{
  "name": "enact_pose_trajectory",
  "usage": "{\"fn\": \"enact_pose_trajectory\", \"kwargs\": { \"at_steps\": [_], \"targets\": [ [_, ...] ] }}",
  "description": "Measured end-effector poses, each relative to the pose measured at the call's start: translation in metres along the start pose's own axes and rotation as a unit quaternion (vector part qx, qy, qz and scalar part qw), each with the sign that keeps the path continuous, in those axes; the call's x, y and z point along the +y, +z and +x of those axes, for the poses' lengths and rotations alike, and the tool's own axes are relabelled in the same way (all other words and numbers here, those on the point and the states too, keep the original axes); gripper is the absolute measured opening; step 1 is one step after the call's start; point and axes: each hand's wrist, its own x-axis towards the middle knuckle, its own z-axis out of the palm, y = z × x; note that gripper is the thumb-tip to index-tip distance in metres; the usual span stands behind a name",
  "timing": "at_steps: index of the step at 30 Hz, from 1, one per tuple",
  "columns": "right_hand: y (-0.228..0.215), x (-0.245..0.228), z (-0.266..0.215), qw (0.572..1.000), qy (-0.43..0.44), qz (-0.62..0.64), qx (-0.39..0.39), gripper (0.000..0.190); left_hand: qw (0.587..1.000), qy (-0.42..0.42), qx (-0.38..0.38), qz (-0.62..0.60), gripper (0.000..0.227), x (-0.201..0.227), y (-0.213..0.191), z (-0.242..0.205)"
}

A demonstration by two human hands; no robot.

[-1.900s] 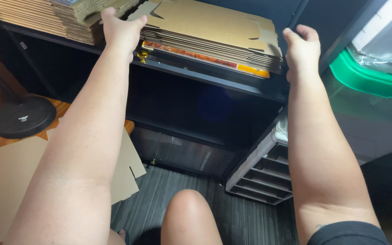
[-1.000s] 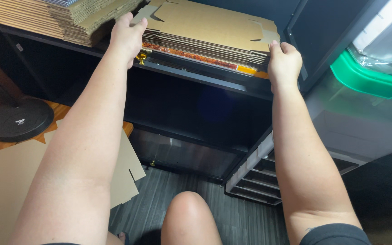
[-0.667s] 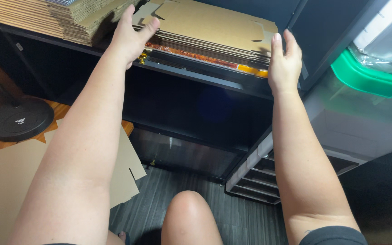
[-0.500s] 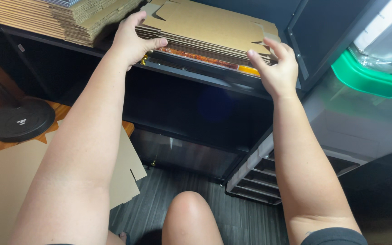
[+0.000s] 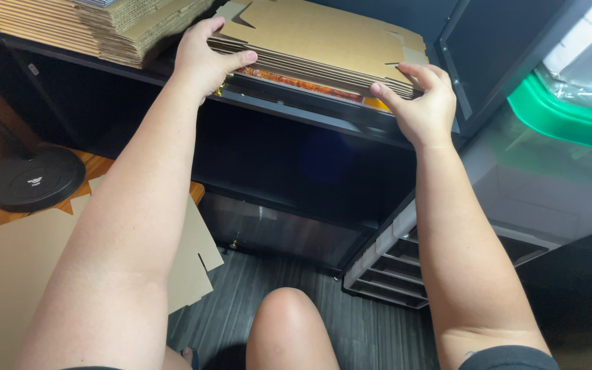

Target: The person organizes flat cardboard pieces and stacks of plastic-wrapped items. They pick up the cardboard pieces from a wooden bench and place them on a shelf, then repeatedly pick up stacks of the wrapped items from the bench and place them on the same shelf.

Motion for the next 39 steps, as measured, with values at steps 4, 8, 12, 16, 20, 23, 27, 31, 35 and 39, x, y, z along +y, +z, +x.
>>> {"fn": "enact_pose_trajectory", "kwargs": {
  "at_steps": [4, 8, 12, 16, 20, 23, 27, 31, 35, 39],
  "targets": [
    [-0.002, 0.002, -0.002, 1.0, -0.014, 0.019, 0.004, 0.061, 1.0, 0.004, -0.004, -0.021, 0.085, 0.008, -0.009, -0.013],
    [-0.001, 0.015, -0.006, 0.982, -0.133, -0.038, 0.125, 0.049, 0.999, 0.021, 0.022, 0.039, 0.069, 0.006, -0.029, -0.029],
    [-0.008, -0.027, -0.037, 0.954, -0.227, -0.008, 0.196, 0.022, 0.988, 0.109, 0.093, 0.054, 0.031, -0.007, -0.056, -0.069],
    [0.007, -0.071, -0.076, 0.939, -0.269, 0.125, 0.174, 0.009, 0.993, 0.071, 0.095, 0.002, 0.023, -0.029, -0.098, -0.151],
    [0.051, -0.082, -0.116, 0.945, -0.187, 0.263, 0.055, 0.005, 0.988, 0.02, 0.147, 0.043, 0.023, -0.102, -0.153, -0.235],
    [0.104, -0.082, -0.155, 0.935, -0.07, 0.345, -0.035, 0.011, 0.97, -0.034, 0.206, 0.129, 0.027, -0.191, -0.199, -0.304],
    [0.186, -0.075, -0.223, 0.904, 0.094, 0.365, -0.202, 0.023, 0.89, -0.145, 0.3, 0.312, 0.039, -0.302, -0.245, -0.401],
    [0.264, -0.051, -0.303, 0.886, 0.169, 0.342, -0.264, 0.029, 0.846, -0.265, 0.283, 0.366, 0.054, -0.321, -0.243, -0.45],
    [0.284, -0.052, -0.349, 0.856, 0.312, 0.276, -0.306, 0.048, 0.832, -0.324, 0.232, 0.386, 0.064, -0.297, -0.223, -0.46],
    [0.268, -0.077, -0.356, 0.801, 0.363, 0.34, -0.333, 0.059, 0.834, -0.319, 0.247, 0.376, 0.061, -0.291, -0.213, -0.458]
  ]
}}
